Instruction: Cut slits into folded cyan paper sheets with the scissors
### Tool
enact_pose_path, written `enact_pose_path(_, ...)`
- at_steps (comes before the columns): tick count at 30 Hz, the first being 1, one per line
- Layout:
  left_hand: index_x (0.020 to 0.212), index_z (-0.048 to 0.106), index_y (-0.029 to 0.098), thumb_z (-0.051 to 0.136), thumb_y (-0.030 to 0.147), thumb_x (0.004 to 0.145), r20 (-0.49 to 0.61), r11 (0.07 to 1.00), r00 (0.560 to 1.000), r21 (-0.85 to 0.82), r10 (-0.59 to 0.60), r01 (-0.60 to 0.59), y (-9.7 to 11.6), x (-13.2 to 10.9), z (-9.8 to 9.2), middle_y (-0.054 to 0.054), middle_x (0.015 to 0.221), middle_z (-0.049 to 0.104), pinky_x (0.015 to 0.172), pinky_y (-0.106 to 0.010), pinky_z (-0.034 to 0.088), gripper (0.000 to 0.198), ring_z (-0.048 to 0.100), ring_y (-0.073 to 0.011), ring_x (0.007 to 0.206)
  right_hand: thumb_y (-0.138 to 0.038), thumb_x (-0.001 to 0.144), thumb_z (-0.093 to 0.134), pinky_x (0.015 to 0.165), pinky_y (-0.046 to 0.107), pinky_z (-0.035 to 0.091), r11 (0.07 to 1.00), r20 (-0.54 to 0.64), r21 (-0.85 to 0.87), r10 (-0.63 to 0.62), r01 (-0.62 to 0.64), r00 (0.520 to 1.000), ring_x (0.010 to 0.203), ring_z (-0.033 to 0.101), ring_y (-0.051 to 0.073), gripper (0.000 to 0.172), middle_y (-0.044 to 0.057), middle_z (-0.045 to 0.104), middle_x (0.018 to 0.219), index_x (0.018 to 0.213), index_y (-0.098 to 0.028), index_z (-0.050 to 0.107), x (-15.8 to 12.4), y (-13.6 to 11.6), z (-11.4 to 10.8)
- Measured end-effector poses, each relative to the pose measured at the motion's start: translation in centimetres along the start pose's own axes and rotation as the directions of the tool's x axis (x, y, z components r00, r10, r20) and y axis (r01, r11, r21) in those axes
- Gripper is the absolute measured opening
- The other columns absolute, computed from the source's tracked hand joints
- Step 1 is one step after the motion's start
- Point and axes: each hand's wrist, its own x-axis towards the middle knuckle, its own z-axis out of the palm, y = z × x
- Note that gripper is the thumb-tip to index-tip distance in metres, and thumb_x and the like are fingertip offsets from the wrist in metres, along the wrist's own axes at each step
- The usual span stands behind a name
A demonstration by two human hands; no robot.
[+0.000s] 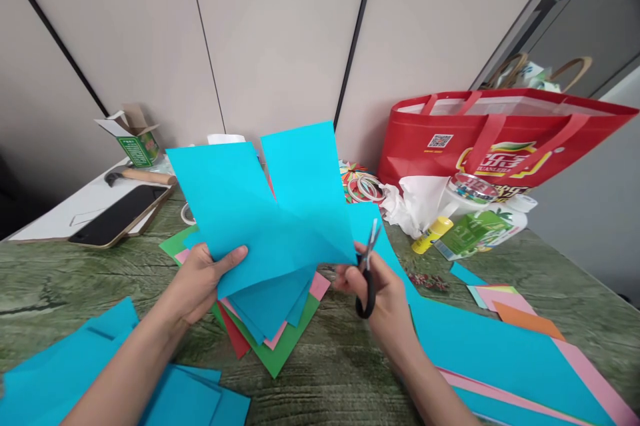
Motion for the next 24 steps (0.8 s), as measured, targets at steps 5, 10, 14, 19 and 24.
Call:
enact_pose_path(5, 0.119, 0.043, 0.033, 0.064, 0.032, 0.067, -0.106, 1.0, 0.994, 0.007, 0.018, -0.017, -0.1, 0.2, -0.1, 0.011, 0.131, 0.043, 0.082, -0.039, 0.055, 0.056, 0.034, -0.0305, 0.121, -0.037, 0.069, 0.064, 0.063, 0.028, 0.044, 0.994, 0.239, 0.101, 0.011, -0.036, 0.971, 0.071, 0.054, 0.016, 0.028, 0.001, 0.057, 0.076, 0.087, -0.022, 0.047, -0.7, -0.5, 0.7)
enact_pose_path(10, 0.12, 0.04, 0.036, 0.061, 0.036, 0.07, -0.181, 0.996, 0.98, 0.024, 0.084, -0.082, -0.1, 0.2, -0.3, 0.016, 0.134, 0.036, 0.081, -0.037, 0.056, 0.054, 0.033, -0.0285, 0.122, -0.036, 0.068, 0.065, 0.061, 0.027, 0.043, 0.986, 0.365, 0.067, 0.121, -0.156, 0.923, 0.067, 0.053, 0.015, 0.029, 0.002, 0.056, 0.074, 0.088, -0.02, 0.052, -0.9, -0.4, 0.6)
enact_pose_path(14, 0.124, 0.035, 0.037, 0.06, 0.034, 0.072, -0.151, 0.99, 0.98, 0.056, 0.133, -0.126, 0.0, -0.2, 0.0, 0.017, 0.135, 0.032, 0.082, -0.037, 0.056, 0.059, 0.028, -0.0286, 0.124, -0.033, 0.063, 0.07, 0.061, 0.027, 0.043, 0.957, 0.523, 0.013, 0.239, -0.289, 0.818, 0.067, 0.053, 0.015, 0.036, 0.002, 0.057, 0.074, 0.093, -0.019, 0.056, -1.4, -0.2, 1.0)
enact_pose_path(19, 0.125, 0.035, 0.035, 0.062, 0.031, 0.071, -0.119, 0.98, 0.974, 0.069, 0.192, -0.185, -0.2, -0.4, 0.7, 0.014, 0.134, 0.037, 0.086, -0.042, 0.054, 0.06, 0.027, -0.0307, 0.125, -0.035, 0.063, 0.069, 0.062, 0.028, 0.042, 0.933, 0.58, -0.036, 0.31, -0.357, 0.753, 0.067, 0.052, 0.015, 0.041, 0.003, 0.056, 0.078, 0.099, -0.019, 0.056, -1.7, -0.6, 1.3)
enact_pose_path(24, 0.125, 0.034, 0.035, 0.063, 0.032, 0.069, -0.115, 0.982, 0.978, 0.093, 0.174, -0.164, -0.6, -0.4, 1.1, 0.012, 0.135, 0.037, 0.085, -0.042, 0.054, 0.063, 0.026, -0.0314, 0.125, -0.034, 0.065, 0.068, 0.064, 0.027, 0.041, 0.931, 0.59, 0.001, 0.295, -0.365, 0.752, 0.071, 0.051, 0.015, 0.041, 0.003, 0.054, 0.079, 0.101, -0.019, 0.056, -1.7, -0.7, 1.1)
